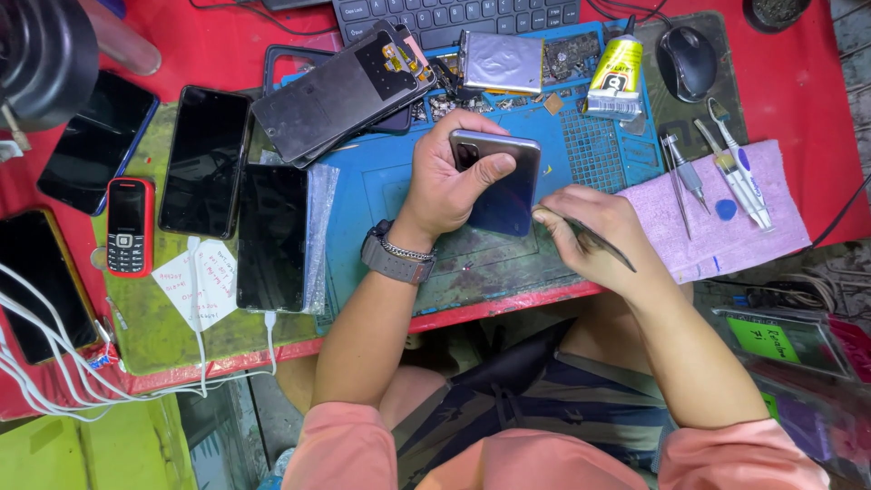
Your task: The person uses tweezers to handle small components on a cluttered workbench. They then pick up a smartphone and use a metal prying tool to separate the screen from the device's frame, working along the edges to open the casing.
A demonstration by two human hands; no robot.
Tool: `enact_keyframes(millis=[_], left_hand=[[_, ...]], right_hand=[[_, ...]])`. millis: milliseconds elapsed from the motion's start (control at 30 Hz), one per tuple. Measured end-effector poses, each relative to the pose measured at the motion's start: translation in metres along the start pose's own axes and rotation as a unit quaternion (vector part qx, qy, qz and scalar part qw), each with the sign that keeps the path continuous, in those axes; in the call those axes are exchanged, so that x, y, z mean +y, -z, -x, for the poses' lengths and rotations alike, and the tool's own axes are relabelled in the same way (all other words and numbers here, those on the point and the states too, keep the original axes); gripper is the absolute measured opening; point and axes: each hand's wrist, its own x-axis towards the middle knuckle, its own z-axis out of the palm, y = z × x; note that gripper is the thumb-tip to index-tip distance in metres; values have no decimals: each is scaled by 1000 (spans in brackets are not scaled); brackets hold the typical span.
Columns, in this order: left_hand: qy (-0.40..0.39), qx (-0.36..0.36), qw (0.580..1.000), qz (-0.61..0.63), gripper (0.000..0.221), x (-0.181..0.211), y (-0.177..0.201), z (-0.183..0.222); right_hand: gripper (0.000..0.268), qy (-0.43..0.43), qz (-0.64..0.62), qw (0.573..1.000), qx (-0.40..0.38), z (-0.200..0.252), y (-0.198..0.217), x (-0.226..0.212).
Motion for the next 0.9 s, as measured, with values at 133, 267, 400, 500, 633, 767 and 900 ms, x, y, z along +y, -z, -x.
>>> enact_keyframes(millis=[133, 267, 400, 500, 633, 767, 900], left_hand=[[0, -7, 1000, 1, 26, 2, -1, 0], [-4, -9, 1000, -12, 27, 4, -1, 3], [-10, -9, 1000, -17, 27, 8, 2, 4], [-5, -7, 1000, -19, 26, 10, -5, 6], [-3, -1, 1000, -12, 27, 11, -5, 6], [-8, -11, 1000, 7, 27, 11, -4, 6], [-9, -18, 999, 28, 26, 7, -4, 5]], right_hand=[[12, 5, 18, 1000, -6, 3, 0, -1], [13, -2, -12, 1000, 1, 5, -2, -1], [13, -7, -66, 997, 50, 9, -14, 1], [12, -20, -83, 993, 77, 12, -17, 6], [12, -25, -77, 994, 70, 10, -15, 6], [11, -19, -70, 995, 63, 2, -7, -3], [15, -11, -42, 999, 10, -4, -3, -16]])
